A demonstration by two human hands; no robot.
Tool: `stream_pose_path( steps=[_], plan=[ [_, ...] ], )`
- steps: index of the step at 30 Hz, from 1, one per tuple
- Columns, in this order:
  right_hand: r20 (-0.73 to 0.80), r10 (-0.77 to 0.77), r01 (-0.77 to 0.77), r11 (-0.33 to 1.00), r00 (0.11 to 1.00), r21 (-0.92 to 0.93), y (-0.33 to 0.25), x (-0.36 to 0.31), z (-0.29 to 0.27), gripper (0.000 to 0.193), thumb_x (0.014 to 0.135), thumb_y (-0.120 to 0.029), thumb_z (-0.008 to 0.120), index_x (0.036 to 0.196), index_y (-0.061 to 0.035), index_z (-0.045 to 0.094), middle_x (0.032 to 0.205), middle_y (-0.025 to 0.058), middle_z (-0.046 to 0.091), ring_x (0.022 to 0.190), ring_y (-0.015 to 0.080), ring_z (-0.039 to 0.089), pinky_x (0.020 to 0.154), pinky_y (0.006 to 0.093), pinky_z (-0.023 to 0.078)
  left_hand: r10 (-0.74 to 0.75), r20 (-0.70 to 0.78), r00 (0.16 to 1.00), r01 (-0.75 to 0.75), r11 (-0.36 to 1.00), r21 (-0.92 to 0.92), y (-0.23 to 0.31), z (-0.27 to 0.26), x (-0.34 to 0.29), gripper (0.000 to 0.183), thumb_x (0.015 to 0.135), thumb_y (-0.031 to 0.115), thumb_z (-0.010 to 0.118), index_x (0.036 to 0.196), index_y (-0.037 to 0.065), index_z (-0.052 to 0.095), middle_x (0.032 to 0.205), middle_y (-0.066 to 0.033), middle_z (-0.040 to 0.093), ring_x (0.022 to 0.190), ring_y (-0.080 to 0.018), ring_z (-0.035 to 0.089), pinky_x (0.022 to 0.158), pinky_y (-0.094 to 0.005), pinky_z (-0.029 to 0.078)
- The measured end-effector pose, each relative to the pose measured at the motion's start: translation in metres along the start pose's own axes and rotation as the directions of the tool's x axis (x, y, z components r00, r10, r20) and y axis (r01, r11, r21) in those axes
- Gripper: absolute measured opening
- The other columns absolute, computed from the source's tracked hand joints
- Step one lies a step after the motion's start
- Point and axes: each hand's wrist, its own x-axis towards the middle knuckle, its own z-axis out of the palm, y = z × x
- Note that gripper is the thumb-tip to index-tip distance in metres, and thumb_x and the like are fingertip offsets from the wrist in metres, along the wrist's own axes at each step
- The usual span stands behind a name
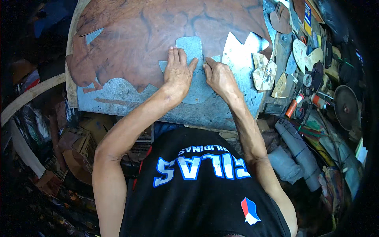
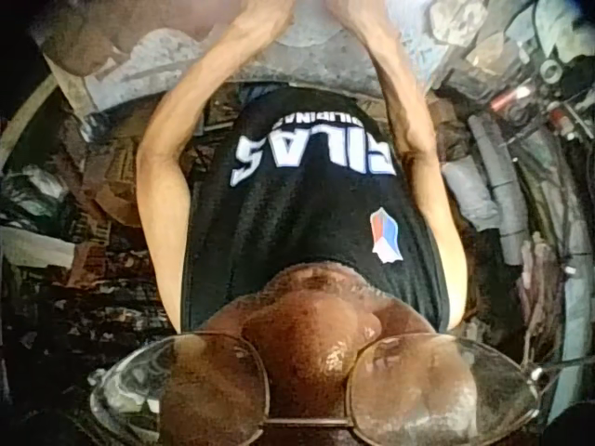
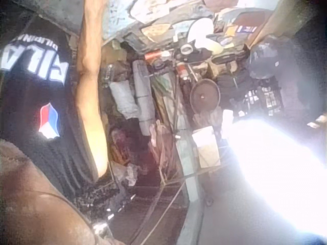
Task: The person positions templates on a sheet of leather and cuts out pieces along the templates using a blade.
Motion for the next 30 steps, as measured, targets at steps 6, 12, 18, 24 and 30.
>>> stream_pose_path(
  steps=[6, 12, 18, 24, 30],
  plan=[
    [0.086, 0.082, -0.078, 0.995, 0.993, -0.058, -0.008, -0.009, -0.006, 0.029, 0.092, -0.015, 0.057, 0.108, 0.0069, 0.065, 0.082, 0.033, 0.064, 0.08, 0.0446, 0.067, 0.073, 0.0486, 0.053, -0.018, -0.01, 1.0, 0.018, 1.0, 0.009, 0.0, 0.0, -0.001, 0.091, 0.073, 0.041, 0.079, 0.151, 0.021, 0.035, 0.145, -0.0286, 0.033, 0.14, -0.0446, 0.026, 0.118, -0.0536, 0.011],
    [0.197, -0.009, 0.054, 0.974, 0.98, -0.221, 0.011, 0.01, -0.024, 0.022, 0.092, -0.017, 0.056, 0.101, -0.0012, 0.068, 0.082, 0.025, 0.068, 0.085, 0.0419, 0.067, 0.078, 0.0503, 0.053, -0.011, -0.028, 1.0, 0.011, 1.0, 0.026, 0.002, -0.003, -0.004, 0.09, 0.074, 0.04, 0.079, 0.151, 0.021, 0.036, 0.144, -0.0286, 0.033, 0.14, -0.0447, 0.027, 0.119, -0.0536, 0.01],
    [0.451, -0.21, 0.437, 0.754, 0.868, -0.491, 0.028, 0.044, -0.057, 0.027, 0.093, -0.018, 0.057, 0.117, -0.0205, 0.069, 0.11, 0.0135, 0.064, 0.098, 0.0324, 0.066, 0.085, 0.043, 0.054, -0.018, -0.004, 1.0, 0.019, 1.0, 0.014, 0.003, -0.004, -0.004, 0.088, 0.075, 0.037, 0.079, 0.15, 0.021, 0.036, 0.147, -0.029, 0.031, 0.14, -0.0441, 0.026, 0.119, -0.0531, 0.011],
    [0.497, -0.293, 0.509, 0.773, 0.817, -0.379, 0.039, 0.058, -0.064, 0.028, 0.093, -0.02, 0.06, 0.119, -0.0203, 0.068, 0.112, 0.0132, 0.066, 0.101, 0.0326, 0.066, 0.089, 0.0448, 0.052, -0.053, -0.031, 0.998, 0.052, 0.998, -0.043, 0.004, 0.005, -0.002, 0.09, 0.071, 0.035, 0.082, 0.149, 0.024, 0.039, 0.145, -0.0267, 0.033, 0.14, -0.0439, 0.026, 0.118, -0.0533, 0.014],
    [0.418, -0.381, 0.531, 0.775, 0.825, -0.341, 0.088, 0.07, -0.081, 0.025, 0.092, -0.022, 0.06, 0.114, -0.0141, 0.069, 0.098, 0.0126, 0.067, 0.091, 0.0332, 0.066, 0.078, 0.0452, 0.053, -0.048, -0.067, 0.997, 0.041, 0.994, -0.103, 0.0, -0.003, -0.008, 0.09, 0.067, 0.032, 0.085, 0.146, 0.024, 0.043, 0.143, -0.0259, 0.036, 0.139, -0.0436, 0.028, 0.117, -0.0541, 0.019]
  ],
)
